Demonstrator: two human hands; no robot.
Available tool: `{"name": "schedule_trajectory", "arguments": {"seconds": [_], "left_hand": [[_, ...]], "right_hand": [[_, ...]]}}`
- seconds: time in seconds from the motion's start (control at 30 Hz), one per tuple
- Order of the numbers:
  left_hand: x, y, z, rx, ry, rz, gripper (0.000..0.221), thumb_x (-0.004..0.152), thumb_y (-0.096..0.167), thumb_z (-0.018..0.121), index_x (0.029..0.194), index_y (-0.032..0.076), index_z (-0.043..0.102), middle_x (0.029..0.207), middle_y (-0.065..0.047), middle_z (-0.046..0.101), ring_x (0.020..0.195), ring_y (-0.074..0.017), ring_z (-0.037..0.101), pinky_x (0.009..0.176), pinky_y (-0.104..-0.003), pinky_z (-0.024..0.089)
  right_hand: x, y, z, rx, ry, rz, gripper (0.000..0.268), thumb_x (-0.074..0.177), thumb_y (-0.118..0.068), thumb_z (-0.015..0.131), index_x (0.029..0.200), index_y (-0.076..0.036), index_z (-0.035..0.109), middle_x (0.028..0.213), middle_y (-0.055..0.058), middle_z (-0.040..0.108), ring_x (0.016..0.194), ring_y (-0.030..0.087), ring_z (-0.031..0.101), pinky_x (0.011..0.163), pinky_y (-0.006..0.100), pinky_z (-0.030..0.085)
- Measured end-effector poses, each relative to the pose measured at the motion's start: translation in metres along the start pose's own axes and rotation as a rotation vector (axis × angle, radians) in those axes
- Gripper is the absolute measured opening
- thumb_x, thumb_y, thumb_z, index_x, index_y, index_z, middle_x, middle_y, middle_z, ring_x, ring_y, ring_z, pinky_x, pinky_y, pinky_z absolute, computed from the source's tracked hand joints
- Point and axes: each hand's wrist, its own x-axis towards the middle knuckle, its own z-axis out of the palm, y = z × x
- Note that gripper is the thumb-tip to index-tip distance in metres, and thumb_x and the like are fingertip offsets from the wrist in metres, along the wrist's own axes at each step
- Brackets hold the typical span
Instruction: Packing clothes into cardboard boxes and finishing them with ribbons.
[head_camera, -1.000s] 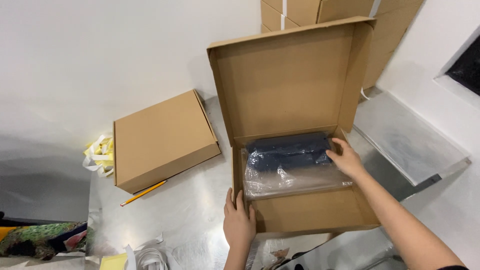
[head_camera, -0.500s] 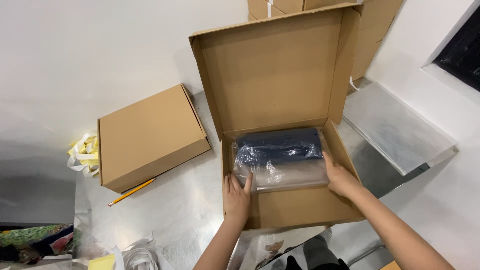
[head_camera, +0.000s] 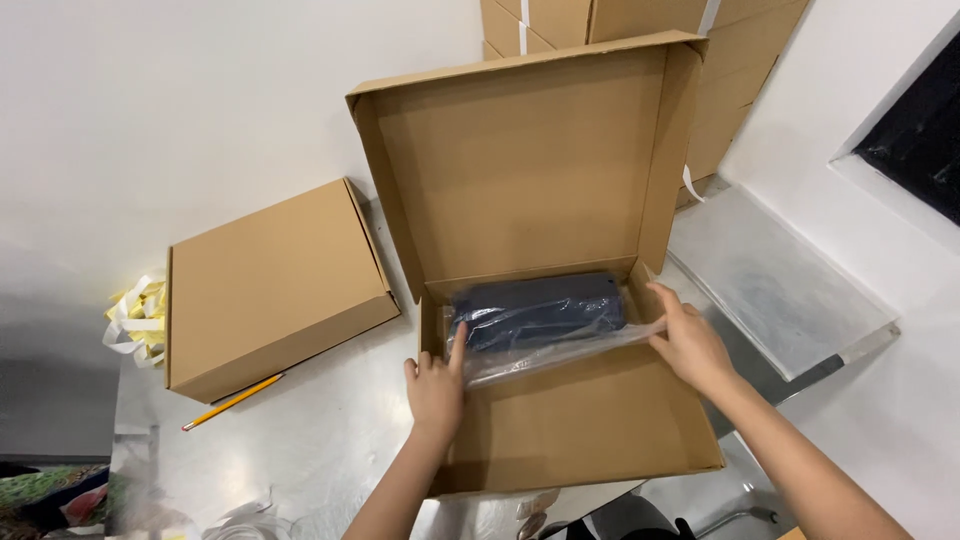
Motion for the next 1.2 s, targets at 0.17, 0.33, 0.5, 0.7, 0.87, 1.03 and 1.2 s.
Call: {"name": "schedule_trajectory", "arguments": {"seconds": [0.17, 0.33, 0.5, 0.7, 0.87, 1.03, 1.2], "left_hand": [[0.004, -0.026, -0.038, -0.309, 0.176, -0.100, 0.095, 0.094, 0.015, 0.071, 0.171, 0.026, 0.017, 0.113, -0.013, 0.080, 0.109, -0.0299, 0.071, 0.094, -0.044, 0.053], [-0.002, -0.027, -0.079, -0.535, 0.256, -0.250, 0.081, 0.091, 0.028, 0.080, 0.163, 0.029, 0.041, 0.105, -0.018, 0.080, 0.099, -0.0404, 0.077, 0.086, -0.048, 0.059], [0.010, -0.031, -0.093, -1.068, 0.422, -0.297, 0.065, 0.090, 0.019, 0.083, 0.149, 0.026, 0.056, 0.100, -0.002, 0.085, 0.096, -0.0324, 0.078, 0.091, -0.044, 0.059], [0.021, -0.043, -0.109, -1.290, 0.578, -0.288, 0.050, 0.095, 0.016, 0.079, 0.142, 0.025, 0.063, 0.099, -0.006, 0.082, 0.097, -0.0272, 0.077, 0.095, -0.043, 0.059], [-0.008, -0.041, -0.129, -1.601, 0.465, -0.174, 0.019, 0.103, 0.016, 0.065, 0.120, 0.013, 0.073, 0.103, 0.002, 0.073, 0.079, -0.0181, 0.083, 0.078, -0.022, 0.053], [-0.049, -0.026, -0.125, -1.673, 0.387, -0.176, 0.018, 0.099, 0.019, 0.068, 0.111, 0.009, 0.078, 0.121, -0.002, 0.074, 0.082, -0.0101, 0.066, 0.074, -0.027, 0.066], [-0.093, -0.016, -0.112, -1.639, 0.297, -0.197, 0.042, 0.093, 0.023, 0.073, 0.134, 0.017, 0.071, 0.139, 0.001, 0.065, 0.120, -0.0082, 0.064, 0.082, -0.025, 0.057]], "right_hand": [[0.037, 0.037, 0.013, 0.289, 0.174, 0.044, 0.071, 0.087, -0.022, 0.086, 0.149, -0.022, 0.053, 0.094, 0.010, 0.082, 0.101, 0.042, 0.076, 0.097, 0.054, 0.058], [0.049, 0.026, 0.002, 0.599, 0.230, 0.078, 0.067, 0.086, -0.007, 0.084, 0.146, -0.015, 0.055, 0.082, 0.007, 0.075, 0.084, 0.023, 0.070, 0.090, 0.037, 0.058], [0.063, 0.017, -0.017, 0.904, 0.255, -0.006, 0.060, 0.097, 0.007, 0.071, 0.151, -0.004, 0.049, 0.093, 0.020, 0.074, 0.084, 0.028, 0.072, 0.083, 0.038, 0.061], [0.058, -0.006, -0.052, 1.048, 0.302, -0.073, 0.051, 0.103, 0.004, 0.062, 0.152, -0.004, 0.049, 0.098, 0.014, 0.070, 0.081, 0.015, 0.067, 0.081, 0.029, 0.062], [0.016, -0.027, -0.084, 1.141, 0.200, 0.091, 0.033, 0.106, -0.008, 0.063, 0.138, -0.008, 0.058, 0.112, 0.018, 0.073, 0.084, 0.025, 0.067, 0.088, 0.038, 0.061], [-0.034, 0.003, -0.073, 1.197, 0.201, 0.039, 0.024, 0.107, -0.008, 0.062, 0.131, -0.008, 0.063, 0.120, 0.017, 0.075, 0.085, 0.022, 0.070, 0.078, 0.032, 0.058], [-0.115, 0.002, -0.078, 1.089, 0.200, 0.209, 0.022, 0.110, -0.008, 0.059, 0.128, -0.001, 0.071, 0.125, 0.015, 0.075, 0.092, 0.024, 0.068, 0.084, 0.036, 0.056]]}}
